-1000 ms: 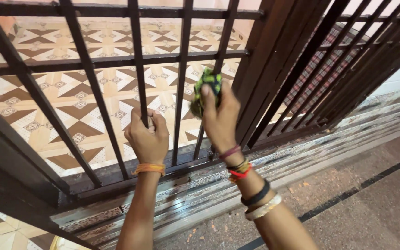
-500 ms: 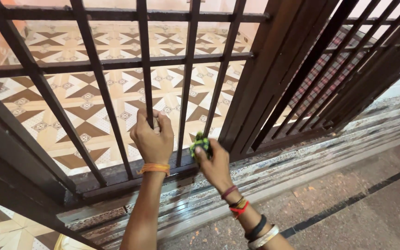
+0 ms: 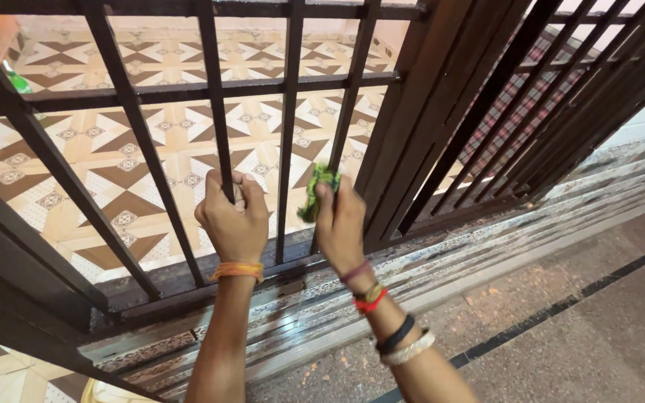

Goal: The person wipes the lower horizontal bar of a metal gate using a patterned cloth. They move the cloth back and forth along the bar, cleaning different sections while holding the gate with their other hand.

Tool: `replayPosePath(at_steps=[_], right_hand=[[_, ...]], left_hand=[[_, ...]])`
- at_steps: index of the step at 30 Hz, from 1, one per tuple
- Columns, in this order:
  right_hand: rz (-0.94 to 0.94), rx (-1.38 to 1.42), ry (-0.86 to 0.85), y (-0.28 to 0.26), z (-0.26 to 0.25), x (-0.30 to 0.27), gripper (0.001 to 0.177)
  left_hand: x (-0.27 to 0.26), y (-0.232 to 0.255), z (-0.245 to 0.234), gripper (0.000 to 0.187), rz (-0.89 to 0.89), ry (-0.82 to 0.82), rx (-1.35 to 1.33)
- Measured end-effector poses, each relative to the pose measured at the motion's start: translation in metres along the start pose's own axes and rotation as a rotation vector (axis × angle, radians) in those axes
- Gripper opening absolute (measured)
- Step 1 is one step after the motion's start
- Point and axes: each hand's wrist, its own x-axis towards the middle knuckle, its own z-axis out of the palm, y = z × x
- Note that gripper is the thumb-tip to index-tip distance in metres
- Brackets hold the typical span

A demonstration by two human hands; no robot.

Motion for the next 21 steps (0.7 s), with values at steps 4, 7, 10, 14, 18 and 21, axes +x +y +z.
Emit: replayPosePath(at_steps=[4, 7, 10, 14, 18, 21], right_hand=[[0.223, 0.006, -0.159, 0.036, 0.006, -0.062, 0.026], [0.255, 0.042, -0.181, 0.041, 0.003, -0.077, 0.028], [0.345, 0.034, -0.22, 0.029, -0.007, -0.066, 0.031], [0.265, 0.068, -0.094, -0.011, -0.016, -0.018, 0.036], [0.032, 0.071, 0.038, -0.053, -0.024, 0.043, 0.036], [0.034, 0.1, 0.088, -0.061, -0.021, 0.065, 0.029]], left_hand=[[0.0, 0.001, 0.001, 0.013, -0.005, 0.005, 0.01], [0.001, 0.001, 0.0, 0.012, 0.026, 0.013, 0.011], [0.0, -0.001, 0.0, 0.011, 0.055, 0.029, 0.017], [-0.001, -0.003, 0.001, 0.012, 0.034, 0.023, 0.021], [0.001, -0.002, 0.001, 0.01, 0.001, 0.006, -0.045], [0.002, -0.001, -0.001, 0.01, 0.012, -0.008, -0.037]])
